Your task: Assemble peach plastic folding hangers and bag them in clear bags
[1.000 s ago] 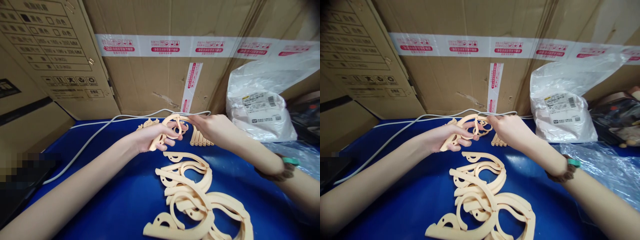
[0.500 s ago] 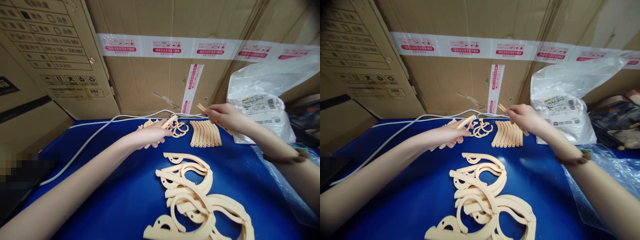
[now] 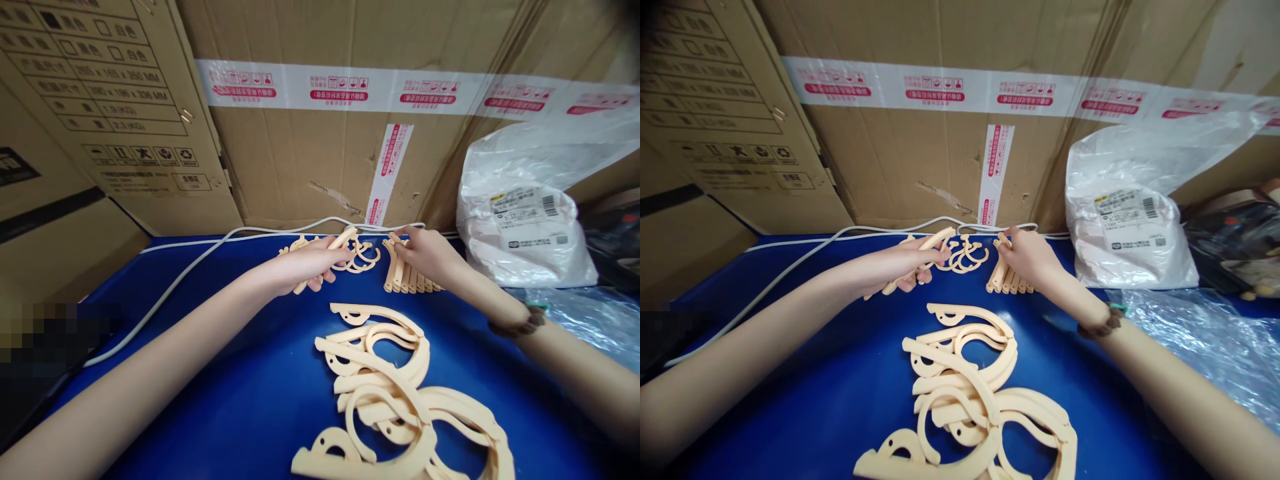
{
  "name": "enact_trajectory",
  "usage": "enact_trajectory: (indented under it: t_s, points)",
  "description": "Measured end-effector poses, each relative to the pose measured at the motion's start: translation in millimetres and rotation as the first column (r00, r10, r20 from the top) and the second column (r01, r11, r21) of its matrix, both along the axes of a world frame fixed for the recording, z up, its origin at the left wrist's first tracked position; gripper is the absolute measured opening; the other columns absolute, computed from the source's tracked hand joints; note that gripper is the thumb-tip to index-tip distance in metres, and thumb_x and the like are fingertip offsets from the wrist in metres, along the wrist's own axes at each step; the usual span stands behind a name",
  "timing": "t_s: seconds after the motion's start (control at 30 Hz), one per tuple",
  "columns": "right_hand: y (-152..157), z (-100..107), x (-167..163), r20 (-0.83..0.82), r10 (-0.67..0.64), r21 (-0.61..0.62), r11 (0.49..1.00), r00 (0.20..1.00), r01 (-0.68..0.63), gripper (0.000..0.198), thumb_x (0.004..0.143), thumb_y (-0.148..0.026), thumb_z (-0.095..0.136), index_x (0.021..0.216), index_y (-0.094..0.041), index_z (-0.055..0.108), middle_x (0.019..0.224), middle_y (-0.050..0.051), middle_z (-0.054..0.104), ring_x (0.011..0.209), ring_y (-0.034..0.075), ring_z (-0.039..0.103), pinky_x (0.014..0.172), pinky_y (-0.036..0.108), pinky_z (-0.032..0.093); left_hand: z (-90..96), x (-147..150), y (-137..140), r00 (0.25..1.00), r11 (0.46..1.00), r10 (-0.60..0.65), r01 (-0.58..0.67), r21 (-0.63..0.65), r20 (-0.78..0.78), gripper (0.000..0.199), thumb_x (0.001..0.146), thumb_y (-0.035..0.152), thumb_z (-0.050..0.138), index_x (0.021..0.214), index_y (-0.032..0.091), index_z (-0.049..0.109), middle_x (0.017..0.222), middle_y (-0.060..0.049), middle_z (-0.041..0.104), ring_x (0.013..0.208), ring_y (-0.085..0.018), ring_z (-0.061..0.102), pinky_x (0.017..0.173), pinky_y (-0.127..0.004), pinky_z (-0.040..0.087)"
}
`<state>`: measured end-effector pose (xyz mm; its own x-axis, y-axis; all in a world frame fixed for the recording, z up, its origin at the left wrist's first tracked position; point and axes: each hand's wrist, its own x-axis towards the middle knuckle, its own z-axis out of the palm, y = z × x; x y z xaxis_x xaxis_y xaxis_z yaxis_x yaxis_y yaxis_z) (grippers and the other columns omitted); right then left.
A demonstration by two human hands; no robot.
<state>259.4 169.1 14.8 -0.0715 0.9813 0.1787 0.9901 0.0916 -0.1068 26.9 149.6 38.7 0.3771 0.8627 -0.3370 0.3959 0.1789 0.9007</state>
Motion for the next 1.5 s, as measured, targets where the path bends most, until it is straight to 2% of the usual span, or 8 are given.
enact_trajectory:
  t_s: [0.37, 0.83, 1.0, 1.07, 1.17, 1.3, 1.4, 1.5]
  points:
    - [-8.6, -2.7, -8.0, 0.192, -0.041, 0.021, 0.999, 0.981, 0.037, 0.041, 0.094, -0.031, 0.039, 0.118, -0.012, 0.066, 0.096, 0.019, 0.074, 0.089, 0.033, 0.072, 0.061, 0.033, 0.042, 0.5, -1.7, -2.1, 1.000, 1.000, -0.011, 0.011, 0.009, -0.015, 0.022, 0.087, 0.040, 0.065, 0.096, 0.022, 0.055, 0.067, 0.003, 0.047, 0.049, -0.008, 0.041, 0.035, -0.016, 0.022]
    - [-8.7, -1.3, -7.5, 0.133, -0.068, 0.050, 0.997, 0.989, 0.062, 0.042, 0.093, -0.033, 0.041, 0.118, -0.010, 0.065, 0.094, 0.022, 0.074, 0.085, 0.034, 0.071, 0.061, 0.034, 0.042, 3.1, 4.8, -5.0, 0.985, 0.993, 0.099, -0.087, -0.084, 0.141, 0.044, 0.085, 0.063, 0.059, 0.094, 0.020, 0.058, 0.090, -0.004, 0.056, 0.055, -0.009, 0.044, 0.034, -0.016, 0.021]
    - [-18.7, 13.8, -19.1, -0.082, 0.078, -0.045, 0.996, 0.994, -0.082, 0.050, 0.100, -0.042, 0.029, 0.104, -0.016, 0.071, 0.082, 0.011, 0.073, 0.068, 0.020, 0.067, 0.059, 0.029, 0.045, 4.9, 6.3, -1.3, 0.939, 0.983, 0.181, -0.173, -0.052, 0.291, 0.036, 0.084, 0.052, 0.069, 0.087, 0.019, 0.055, 0.076, 0.000, 0.056, 0.056, -0.009, 0.052, 0.047, -0.019, 0.047]
    - [-27.6, 17.7, -28.7, -0.319, 0.202, -0.148, 0.954, 0.926, -0.259, 0.064, 0.101, -0.053, 0.020, 0.092, -0.016, 0.071, 0.071, 0.006, 0.070, 0.052, 0.013, 0.058, 0.052, 0.024, 0.043, 6.2, 7.2, -2.2, 0.941, 0.988, 0.138, -0.151, 0.016, 0.310, 0.032, 0.086, 0.044, 0.070, 0.081, 0.017, 0.055, 0.069, 0.001, 0.057, 0.056, -0.010, 0.057, 0.057, -0.024, 0.055]
    - [-41.3, 23.5, -39.9, -0.715, 0.231, -0.185, 0.848, 0.659, -0.498, 0.056, 0.095, -0.063, 0.038, 0.081, -0.016, 0.065, 0.059, 0.001, 0.060, 0.045, 0.010, 0.048, 0.043, 0.022, 0.036, 10.0, 10.4, -7.0, 0.950, 0.988, 0.092, -0.125, 0.092, 0.300, 0.028, 0.094, 0.031, 0.062, 0.072, 0.016, 0.051, 0.058, 0.003, 0.058, 0.050, -0.009, 0.059, 0.059, -0.023, 0.055]
    - [-48.9, 39.5, -37.4, -0.835, 0.152, -0.103, 0.901, 0.529, -0.422, 0.039, 0.091, -0.055, 0.054, 0.081, -0.018, 0.062, 0.065, 0.000, 0.061, 0.052, 0.011, 0.052, 0.046, 0.023, 0.037, 19.2, 13.5, -13.3, 0.961, 0.963, 0.060, -0.128, 0.239, 0.271, 0.029, 0.102, 0.025, 0.045, 0.074, 0.018, 0.048, 0.048, 0.006, 0.054, 0.046, -0.010, 0.061, 0.053, -0.021, 0.052]
    - [-46.3, 52.4, -26.6, -0.780, 0.208, 0.003, 0.944, 0.591, -0.329, 0.034, 0.092, -0.052, 0.053, 0.088, -0.020, 0.064, 0.076, 0.004, 0.068, 0.062, 0.015, 0.060, 0.051, 0.026, 0.041, 25.3, 11.6, -12.9, 0.967, 0.926, 0.074, -0.158, 0.343, 0.244, 0.035, 0.103, 0.025, 0.041, 0.070, 0.017, 0.049, 0.050, 0.006, 0.050, 0.041, -0.007, 0.056, 0.047, -0.017, 0.047]
    - [-42.6, 56.7, -16.7, -0.488, 0.332, 0.182, 0.943, 0.807, -0.278, 0.031, 0.094, -0.049, 0.051, 0.097, -0.022, 0.065, 0.082, 0.005, 0.071, 0.069, 0.018, 0.063, 0.054, 0.028, 0.040, 26.3, 8.9, -10.4, 0.973, 0.928, 0.088, -0.158, 0.337, 0.214, 0.031, 0.101, 0.024, 0.044, 0.072, 0.018, 0.050, 0.057, 0.006, 0.050, 0.039, -0.006, 0.055, 0.043, -0.018, 0.044]
